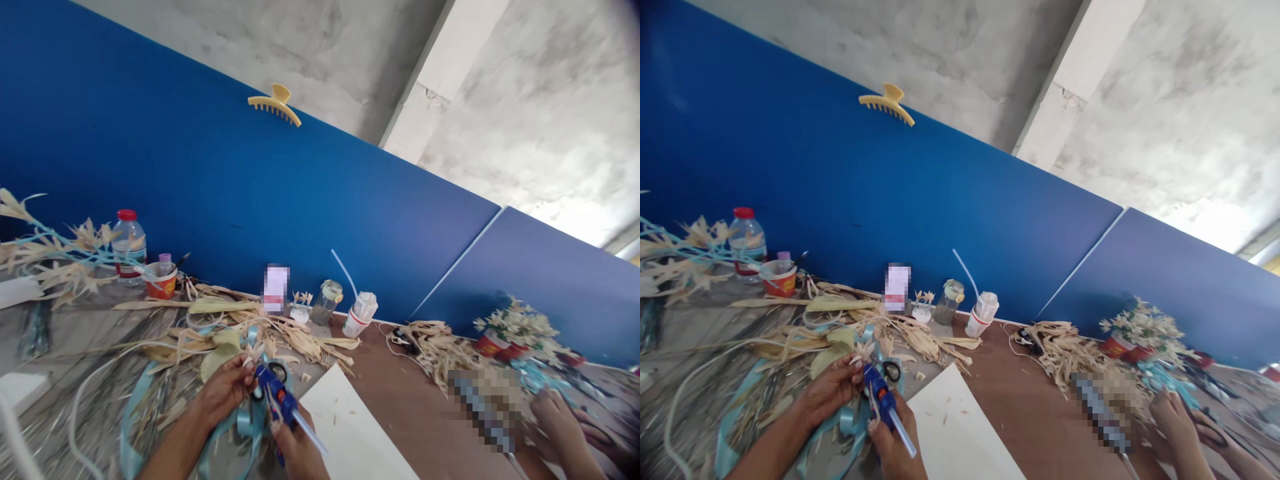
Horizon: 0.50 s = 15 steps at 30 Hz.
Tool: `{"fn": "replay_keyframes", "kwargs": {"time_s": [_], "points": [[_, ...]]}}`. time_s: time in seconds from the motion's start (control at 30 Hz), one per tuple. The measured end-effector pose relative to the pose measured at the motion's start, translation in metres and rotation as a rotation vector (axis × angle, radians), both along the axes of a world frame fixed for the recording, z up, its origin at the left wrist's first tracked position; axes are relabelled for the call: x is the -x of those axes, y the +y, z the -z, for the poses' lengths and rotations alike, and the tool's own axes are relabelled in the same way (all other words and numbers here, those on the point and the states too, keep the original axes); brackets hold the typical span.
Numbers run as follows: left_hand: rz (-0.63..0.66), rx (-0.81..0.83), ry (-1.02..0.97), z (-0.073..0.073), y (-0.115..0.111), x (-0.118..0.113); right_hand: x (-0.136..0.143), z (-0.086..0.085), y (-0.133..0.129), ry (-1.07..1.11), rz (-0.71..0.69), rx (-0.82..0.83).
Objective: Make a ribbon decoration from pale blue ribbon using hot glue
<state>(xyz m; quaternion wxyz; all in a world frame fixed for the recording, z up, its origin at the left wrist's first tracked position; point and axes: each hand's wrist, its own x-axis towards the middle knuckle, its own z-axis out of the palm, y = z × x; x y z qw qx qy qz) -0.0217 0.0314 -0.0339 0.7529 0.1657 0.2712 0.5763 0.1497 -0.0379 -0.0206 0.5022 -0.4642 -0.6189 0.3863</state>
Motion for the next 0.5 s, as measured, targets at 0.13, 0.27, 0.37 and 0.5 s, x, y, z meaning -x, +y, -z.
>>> {"fn": "replay_keyframes", "kwargs": {"time_s": [0.13,0.27,0.37,0.5], "points": [[-0.009,0.016,0.015,-0.002,-0.001,0.0,-0.001,-0.004,0.0,0.122,-0.029,0.087],[-0.005,0.023,0.017,-0.002,-0.001,-0.001,-0.004,-0.003,0.005,0.22,-0.054,0.047],[-0.003,0.028,0.005,0.0,0.0,-0.001,-0.006,-0.001,0.008,0.205,-0.028,0.004],[-0.023,0.031,0.009,-0.001,0.0,-0.001,-0.012,-0.004,0.008,0.022,0.101,-0.084]]}}
